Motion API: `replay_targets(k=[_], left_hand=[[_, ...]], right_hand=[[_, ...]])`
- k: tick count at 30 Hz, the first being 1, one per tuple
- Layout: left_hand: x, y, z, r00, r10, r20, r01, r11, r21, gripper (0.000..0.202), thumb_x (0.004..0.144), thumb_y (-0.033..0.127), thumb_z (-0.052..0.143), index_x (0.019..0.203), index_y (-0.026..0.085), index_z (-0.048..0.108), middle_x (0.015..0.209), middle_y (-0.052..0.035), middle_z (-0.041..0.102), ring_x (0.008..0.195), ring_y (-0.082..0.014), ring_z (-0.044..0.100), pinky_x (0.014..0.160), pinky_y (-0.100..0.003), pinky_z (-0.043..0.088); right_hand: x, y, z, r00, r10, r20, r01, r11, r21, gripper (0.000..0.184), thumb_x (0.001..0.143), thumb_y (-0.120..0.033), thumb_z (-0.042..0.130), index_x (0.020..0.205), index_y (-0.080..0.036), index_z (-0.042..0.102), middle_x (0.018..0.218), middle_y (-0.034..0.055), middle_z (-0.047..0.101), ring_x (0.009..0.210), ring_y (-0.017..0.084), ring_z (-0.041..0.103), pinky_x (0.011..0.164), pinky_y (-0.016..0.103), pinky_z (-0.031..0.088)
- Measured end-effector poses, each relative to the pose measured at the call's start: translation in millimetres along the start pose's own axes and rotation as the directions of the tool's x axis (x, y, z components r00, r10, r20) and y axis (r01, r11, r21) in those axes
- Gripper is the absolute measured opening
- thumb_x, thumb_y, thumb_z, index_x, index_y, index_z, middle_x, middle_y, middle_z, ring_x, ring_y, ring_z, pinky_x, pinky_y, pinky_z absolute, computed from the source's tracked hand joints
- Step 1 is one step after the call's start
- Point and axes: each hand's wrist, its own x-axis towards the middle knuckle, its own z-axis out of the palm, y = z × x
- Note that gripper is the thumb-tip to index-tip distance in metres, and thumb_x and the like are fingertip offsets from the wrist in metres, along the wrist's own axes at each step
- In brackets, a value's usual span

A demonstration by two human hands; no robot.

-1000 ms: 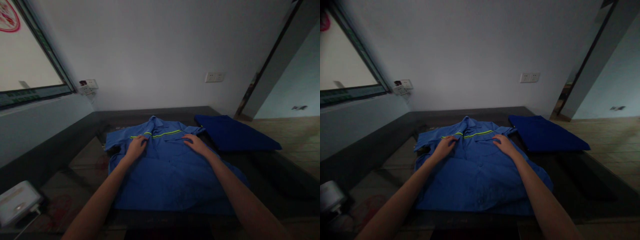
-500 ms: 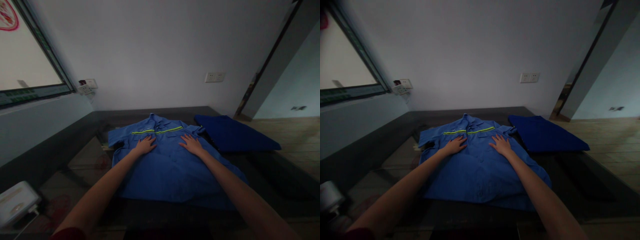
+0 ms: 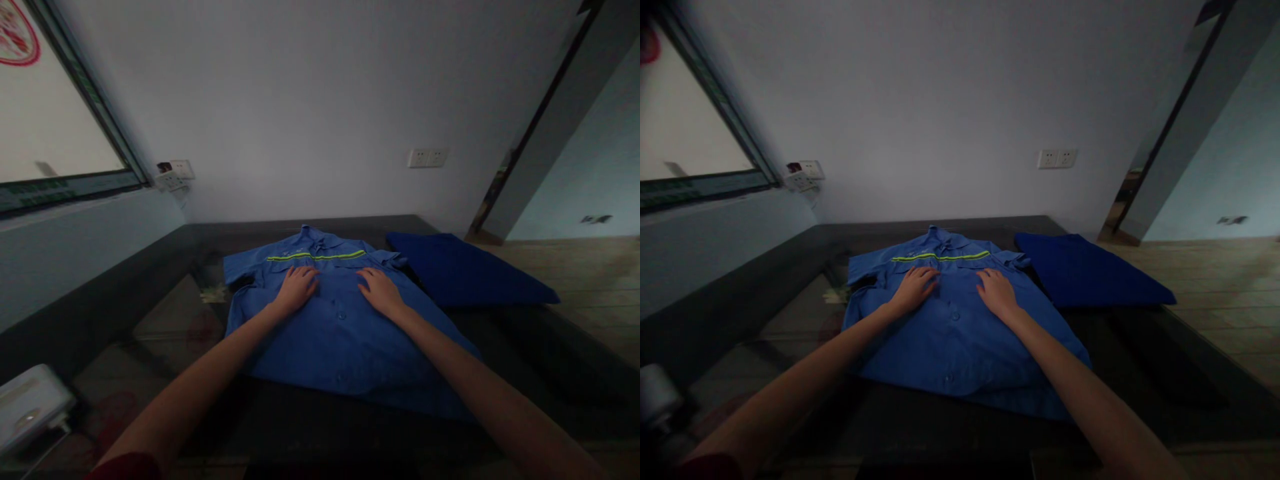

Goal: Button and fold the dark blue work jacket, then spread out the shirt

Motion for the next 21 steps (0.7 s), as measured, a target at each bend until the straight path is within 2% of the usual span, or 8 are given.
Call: replay_targets(k=[2,4,7,10,14,18,21], left_hand=[[-27.3,6.9,-7.4,0.991,0.134,-0.003,-0.134,0.990,-0.040,0.037,0.093,0.031,0.040,0.129,0.027,0.047,0.133,-0.0054,0.050,0.126,-0.0211,0.042,0.113,-0.050,0.015],[-56.3,12.3,-12.1,0.979,0.200,0.049,-0.197,0.978,-0.061,0.045,0.093,0.034,0.042,0.137,0.030,0.038,0.141,-0.0050,0.042,0.132,-0.0223,0.034,0.113,-0.052,0.013],[-92.8,19.0,-14.7,0.968,0.203,0.148,-0.194,0.978,-0.075,0.059,0.092,0.038,0.043,0.146,0.032,0.018,0.152,-0.0053,0.024,0.139,-0.0255,0.021,0.111,-0.056,0.015],[-116.9,27.7,-17.9,0.964,0.170,0.205,-0.162,0.985,-0.056,0.061,0.093,0.039,0.040,0.146,0.036,0.010,0.156,-0.0046,0.010,0.141,-0.0289,0.012,0.109,-0.060,0.016],[-141.0,41.5,-28.0,0.945,0.151,0.289,-0.141,0.988,-0.057,0.059,0.093,0.040,0.040,0.145,0.041,0.012,0.156,-0.0037,0.003,0.141,-0.0324,0.008,0.106,-0.064,0.017],[-159.3,49.1,-37.7,0.911,0.169,0.375,-0.145,0.985,-0.089,0.058,0.093,0.043,0.040,0.144,0.043,0.013,0.155,-0.0023,0.013,0.140,-0.0322,0.014,0.105,-0.066,0.015],[-162.8,50.9,-42.4,0.905,0.140,0.401,-0.115,0.990,-0.086,0.057,0.092,0.046,0.039,0.144,0.044,0.014,0.155,-0.0022,0.016,0.140,-0.0329,0.015,0.104,-0.068,0.016]], right_hand=[[-27.2,-13.5,-10.1,0.989,-0.141,0.031,0.138,0.987,0.083,0.033,0.090,-0.026,0.047,0.119,-0.018,0.059,0.125,0.0088,0.058,0.115,0.021,0.052,0.099,0.034,0.040],[-58.8,-22.9,-13.0,0.971,-0.230,0.062,0.223,0.970,0.102,0.036,0.090,-0.030,0.048,0.123,-0.020,0.057,0.129,0.0088,0.055,0.118,0.022,0.050,0.102,0.037,0.039],[-102.1,-27.3,-5.6,0.958,-0.276,0.079,0.269,0.959,0.085,0.055,0.088,-0.036,0.052,0.140,-0.025,0.038,0.144,0.0082,0.040,0.130,0.026,0.039,0.105,0.045,0.035],[-130.3,-24.9,2.0,0.956,-0.285,0.070,0.280,0.957,0.073,0.063,0.089,-0.039,0.050,0.146,-0.033,0.023,0.151,0.0053,0.026,0.137,0.028,0.026,0.107,0.054,0.029],[-149.1,-25.3,-2.7,0.948,-0.292,0.125,0.280,0.954,0.103,0.059,0.089,-0.045,0.048,0.143,-0.034,0.029,0.152,0.0052,0.023,0.139,0.031,0.020,0.107,0.059,0.024],[-158.2,-32.8,-12.0,0.917,-0.313,0.246,0.269,0.943,0.196,0.052,0.090,-0.048,0.046,0.139,-0.035,0.037,0.149,0.0049,0.030,0.137,0.030,0.027,0.108,0.061,0.022],[-158.7,-37.7,-15.0,0.906,-0.300,0.299,0.236,0.944,0.229,0.053,0.089,-0.053,0.042,0.139,-0.034,0.038,0.149,0.0055,0.031,0.137,0.030,0.026,0.108,0.062,0.019]])
